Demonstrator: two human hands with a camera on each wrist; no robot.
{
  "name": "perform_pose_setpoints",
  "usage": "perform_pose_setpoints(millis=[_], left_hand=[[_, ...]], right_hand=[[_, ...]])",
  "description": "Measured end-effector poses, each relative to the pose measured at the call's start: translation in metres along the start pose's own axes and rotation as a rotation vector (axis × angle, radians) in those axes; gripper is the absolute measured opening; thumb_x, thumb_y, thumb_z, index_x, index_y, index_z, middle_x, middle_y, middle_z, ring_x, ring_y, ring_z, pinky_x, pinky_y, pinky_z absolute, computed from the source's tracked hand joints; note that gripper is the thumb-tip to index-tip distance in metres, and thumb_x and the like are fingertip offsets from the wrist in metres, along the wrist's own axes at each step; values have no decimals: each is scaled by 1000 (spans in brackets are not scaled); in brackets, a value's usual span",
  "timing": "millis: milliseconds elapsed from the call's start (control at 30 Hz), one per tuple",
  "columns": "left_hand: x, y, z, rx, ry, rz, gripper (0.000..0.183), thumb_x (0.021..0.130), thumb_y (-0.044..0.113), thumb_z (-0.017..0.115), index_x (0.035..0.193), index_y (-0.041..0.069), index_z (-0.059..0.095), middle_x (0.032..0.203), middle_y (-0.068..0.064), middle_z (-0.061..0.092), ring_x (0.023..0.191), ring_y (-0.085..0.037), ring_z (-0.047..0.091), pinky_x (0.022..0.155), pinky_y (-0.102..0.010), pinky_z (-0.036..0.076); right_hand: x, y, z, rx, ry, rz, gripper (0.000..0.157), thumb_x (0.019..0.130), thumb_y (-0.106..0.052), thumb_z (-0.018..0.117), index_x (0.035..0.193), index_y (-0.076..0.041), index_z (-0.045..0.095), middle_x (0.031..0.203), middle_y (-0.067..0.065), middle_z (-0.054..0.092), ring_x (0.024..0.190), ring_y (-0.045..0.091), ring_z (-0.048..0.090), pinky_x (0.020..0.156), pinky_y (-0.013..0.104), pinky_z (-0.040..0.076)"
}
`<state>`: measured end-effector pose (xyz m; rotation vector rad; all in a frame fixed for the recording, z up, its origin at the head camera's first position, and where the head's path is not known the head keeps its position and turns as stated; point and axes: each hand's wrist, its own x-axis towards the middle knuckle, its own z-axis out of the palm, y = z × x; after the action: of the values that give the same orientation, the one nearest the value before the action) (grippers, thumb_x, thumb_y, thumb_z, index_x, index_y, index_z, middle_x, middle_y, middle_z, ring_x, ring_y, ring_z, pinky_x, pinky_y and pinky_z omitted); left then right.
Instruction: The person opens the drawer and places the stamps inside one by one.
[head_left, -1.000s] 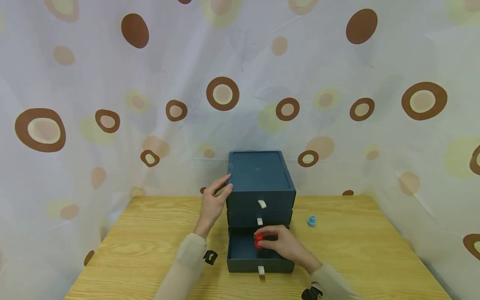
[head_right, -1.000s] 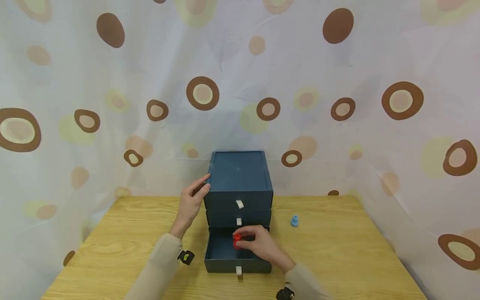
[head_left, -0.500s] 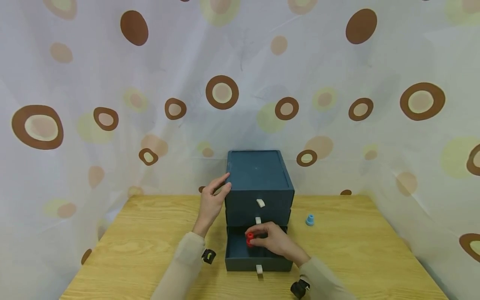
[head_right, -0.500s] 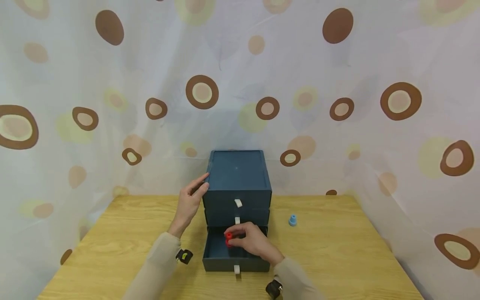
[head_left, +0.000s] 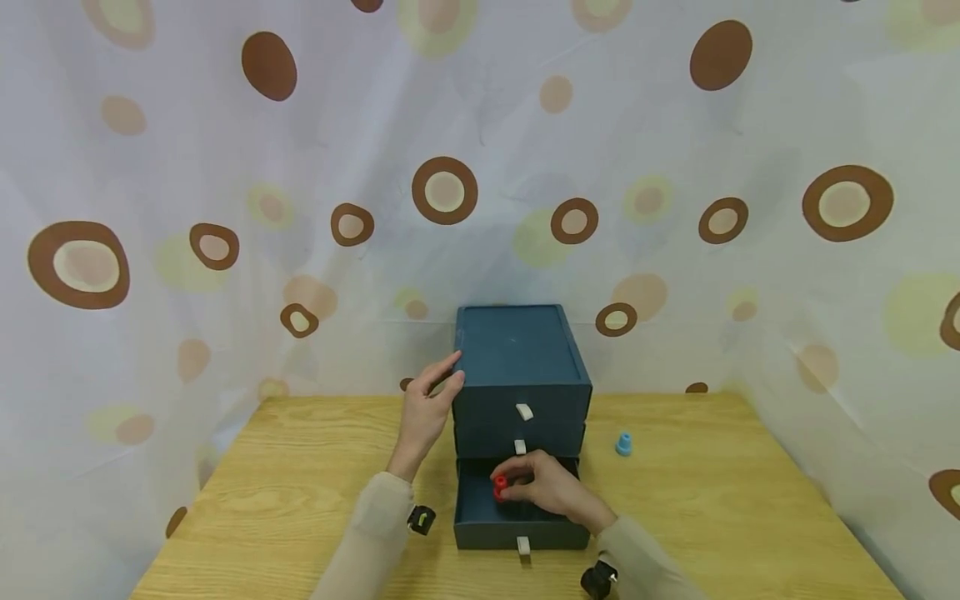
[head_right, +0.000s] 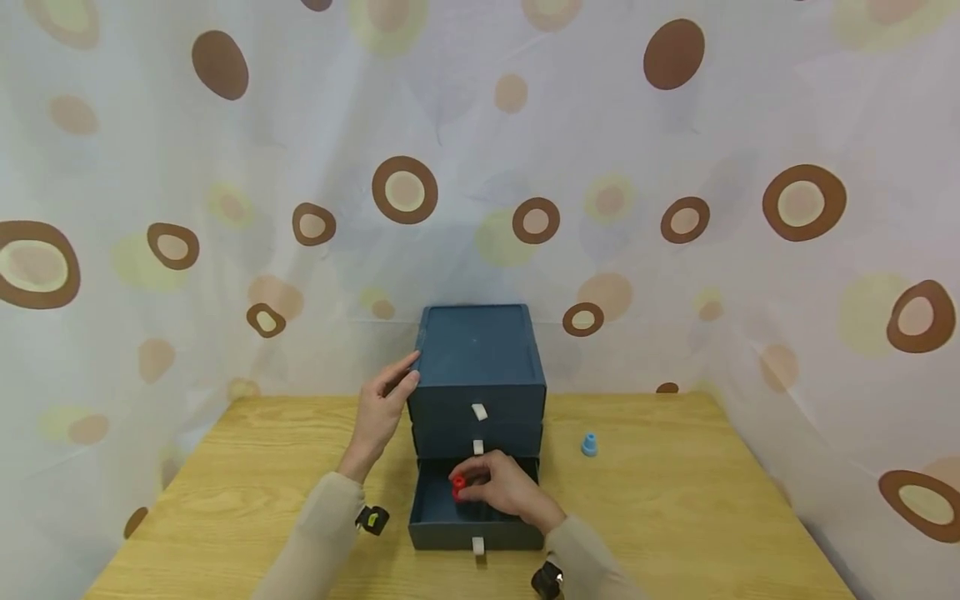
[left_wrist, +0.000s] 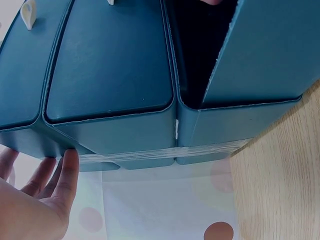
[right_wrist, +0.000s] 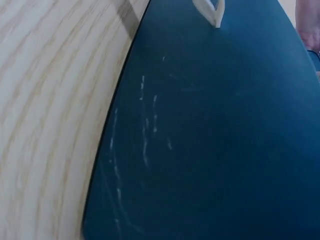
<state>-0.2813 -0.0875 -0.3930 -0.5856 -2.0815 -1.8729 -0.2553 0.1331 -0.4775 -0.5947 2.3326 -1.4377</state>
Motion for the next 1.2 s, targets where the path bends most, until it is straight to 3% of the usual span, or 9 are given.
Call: perform_pose_setpoints(millis=[967,1200], left_hand=[[-1,3,-1,8,-16,-11,43,100,19,59,140,5,54,143,-17,51,131,-33,48,107,-50,43],[-2,3,-1,13,-15,-7,43,100,19,59,140,5,54,142,-18,51,131,-35,48,107,-52,42]], right_hand=[[6,7,5,-84,72,25,23,84,-7,75,107,-5,73,102,9,73,90,19,69,72,31,55],[6,7,4,-48,72,34,26,87,-13,74,112,-4,72,110,13,72,86,17,70,72,32,56]])
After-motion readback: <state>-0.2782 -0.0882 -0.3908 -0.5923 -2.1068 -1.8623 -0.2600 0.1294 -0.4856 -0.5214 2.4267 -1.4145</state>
